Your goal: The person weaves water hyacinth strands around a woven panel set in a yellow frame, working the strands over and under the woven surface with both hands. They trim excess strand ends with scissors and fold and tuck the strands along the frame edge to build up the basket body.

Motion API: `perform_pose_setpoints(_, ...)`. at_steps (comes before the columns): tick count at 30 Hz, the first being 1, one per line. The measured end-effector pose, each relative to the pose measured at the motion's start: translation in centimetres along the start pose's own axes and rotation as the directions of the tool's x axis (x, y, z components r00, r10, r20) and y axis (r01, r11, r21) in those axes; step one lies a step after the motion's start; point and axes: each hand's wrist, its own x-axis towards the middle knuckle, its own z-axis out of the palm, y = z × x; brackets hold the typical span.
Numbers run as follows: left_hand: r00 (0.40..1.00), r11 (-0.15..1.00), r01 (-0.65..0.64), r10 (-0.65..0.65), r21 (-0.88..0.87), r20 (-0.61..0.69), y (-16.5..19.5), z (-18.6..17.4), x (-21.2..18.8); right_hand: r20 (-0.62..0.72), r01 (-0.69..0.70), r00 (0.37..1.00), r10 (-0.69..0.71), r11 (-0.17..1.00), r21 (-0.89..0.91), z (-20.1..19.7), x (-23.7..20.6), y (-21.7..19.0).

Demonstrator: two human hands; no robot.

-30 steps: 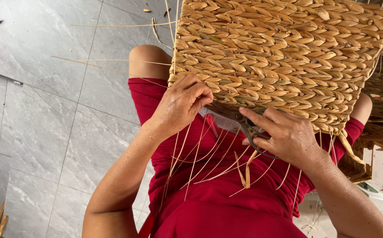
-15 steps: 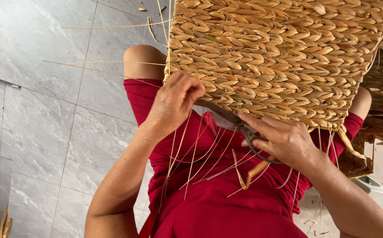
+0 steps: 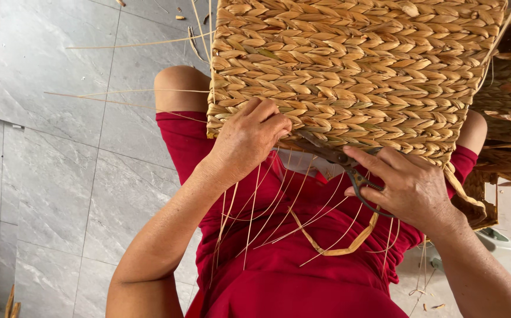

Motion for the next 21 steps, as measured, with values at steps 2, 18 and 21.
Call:
perform_pose_setpoints(2, 1.000, 1.000, 0.014, -0.015, 0.028, 0.023, 0.2, -0.1, 0.4, 0.000, 0.017, 1.000, -0.017, 1.000, -0.007, 0.2, 0.2, 0.2)
perform_pose_setpoints(18, 0.988, 0.986, -0.121, 0.109, 0.115, 0.107, -0.2, 0.4, 1.4, 0.004, 0.049, 0.999, -0.049, 0.999, -0.007, 1.0, 0.7, 0.5)
perform_pose_setpoints(21, 0.990, 0.987, -0.121, 0.112, 0.109, 0.085, -0.2, 0.3, 1.8, 0.010, 0.062, 0.998, -0.061, 0.998, -0.022, 1.3, 0.8, 0.5)
